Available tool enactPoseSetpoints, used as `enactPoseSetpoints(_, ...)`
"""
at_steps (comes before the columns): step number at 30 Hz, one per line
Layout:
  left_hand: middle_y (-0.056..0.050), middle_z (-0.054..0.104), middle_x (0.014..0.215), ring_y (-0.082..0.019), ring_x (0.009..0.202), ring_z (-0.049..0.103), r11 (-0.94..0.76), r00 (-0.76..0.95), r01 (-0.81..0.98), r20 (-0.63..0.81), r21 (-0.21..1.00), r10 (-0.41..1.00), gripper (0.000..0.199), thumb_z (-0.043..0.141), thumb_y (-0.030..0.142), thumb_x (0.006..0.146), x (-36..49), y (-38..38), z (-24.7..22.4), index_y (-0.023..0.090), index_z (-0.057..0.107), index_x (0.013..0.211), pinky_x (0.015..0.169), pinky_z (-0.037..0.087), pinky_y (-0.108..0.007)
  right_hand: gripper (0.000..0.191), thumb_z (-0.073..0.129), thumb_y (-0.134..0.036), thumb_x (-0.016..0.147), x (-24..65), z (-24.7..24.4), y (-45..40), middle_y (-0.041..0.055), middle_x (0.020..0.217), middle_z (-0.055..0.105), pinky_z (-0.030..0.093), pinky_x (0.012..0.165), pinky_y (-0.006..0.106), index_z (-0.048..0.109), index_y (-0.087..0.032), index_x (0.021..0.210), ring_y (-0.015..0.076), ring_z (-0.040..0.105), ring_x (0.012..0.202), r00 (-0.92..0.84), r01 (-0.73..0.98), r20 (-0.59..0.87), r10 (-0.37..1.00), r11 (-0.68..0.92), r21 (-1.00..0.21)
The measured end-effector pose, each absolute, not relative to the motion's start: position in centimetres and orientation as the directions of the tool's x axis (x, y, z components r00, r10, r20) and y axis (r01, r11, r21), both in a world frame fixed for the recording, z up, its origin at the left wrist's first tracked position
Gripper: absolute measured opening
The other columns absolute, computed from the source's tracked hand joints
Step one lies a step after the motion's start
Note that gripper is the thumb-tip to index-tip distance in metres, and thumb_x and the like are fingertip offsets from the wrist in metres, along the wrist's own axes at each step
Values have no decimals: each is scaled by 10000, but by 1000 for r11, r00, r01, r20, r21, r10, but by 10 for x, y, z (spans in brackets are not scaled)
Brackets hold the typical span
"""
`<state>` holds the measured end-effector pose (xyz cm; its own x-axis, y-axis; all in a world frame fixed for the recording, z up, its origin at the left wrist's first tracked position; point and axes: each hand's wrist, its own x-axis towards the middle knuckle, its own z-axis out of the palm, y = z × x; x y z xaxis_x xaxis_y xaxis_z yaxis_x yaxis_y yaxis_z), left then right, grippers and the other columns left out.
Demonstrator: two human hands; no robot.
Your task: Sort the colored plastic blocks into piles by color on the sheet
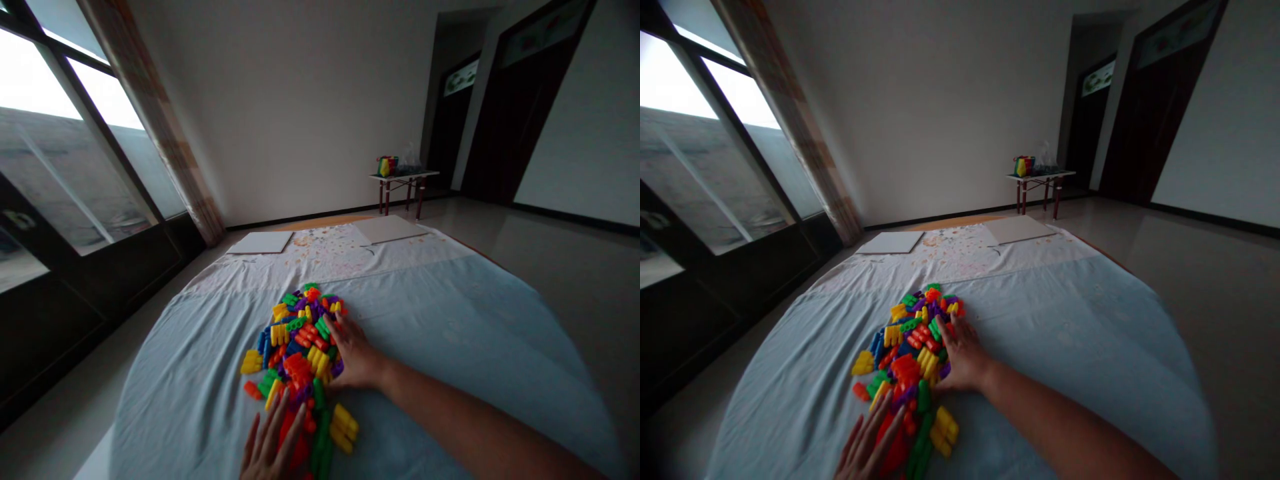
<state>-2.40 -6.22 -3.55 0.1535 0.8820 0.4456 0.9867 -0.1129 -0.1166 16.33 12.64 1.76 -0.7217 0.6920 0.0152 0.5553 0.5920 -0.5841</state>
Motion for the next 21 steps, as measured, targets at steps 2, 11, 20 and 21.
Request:
enactPoseSetpoints(2, -92, 419, 1429, -272, 1299, 396, -97, 141, 988, 423, -122, 895, 837, 502, 149, 816, -23, -65, -33, 363, 0, 1451, 1012, 399, -447, 1360, 793, -590, 451, 160, 20, 127, 215, 1534, -30, 60, 1111, 546, 9, -170, 1479, 402, -31, 1393, -705, 550, 35, 708, 577, -603)
enactPoseSetpoints(11, -97, 272, 1510, -311, 1362, 274, -159, 167, 986, 385, -54, 908, 850, 562, 273, 700, -16, -69, -18, 268, 183, 1461, 1059, 332, -493, 1293, 757, -636, 490, 212, 21, 99, 129, 1550, -67, 34, 1112, 548, 21, -243, 1478, 379, -79, 1394, -831, 423, 56, 554, 693, -584)
enactPoseSetpoints(20, -84, 292, 1502, -272, 1366, 277, -160, 155, 987, 384, -18, 910, 698, 503, 327, 810, -29, -44, -3, 279, 228, 1449, 1070, 347, -460, 1195, 759, -557, 517, 192, 19, 100, 120, 1552, 32, 8, 1097, 589, 109, -261, 1474, 414, 5, 1391, -847, 398, 123, 518, 769, -500)
enactPoseSetpoints(21, -85, 299, 1499, -266, 1364, 282, -156, 154, 987, 377, -26, 913, 687, 497, 344, 821, -33, -41, -1, 290, 225, 1449, 1076, 335, -466, 1187, 755, -552, 523, 188, 21, 103, 122, 1551, 30, 7, 1097, 589, 109, -258, 1475, 411, 3, 1392, -846, 394, 141, 513, 782, -483)
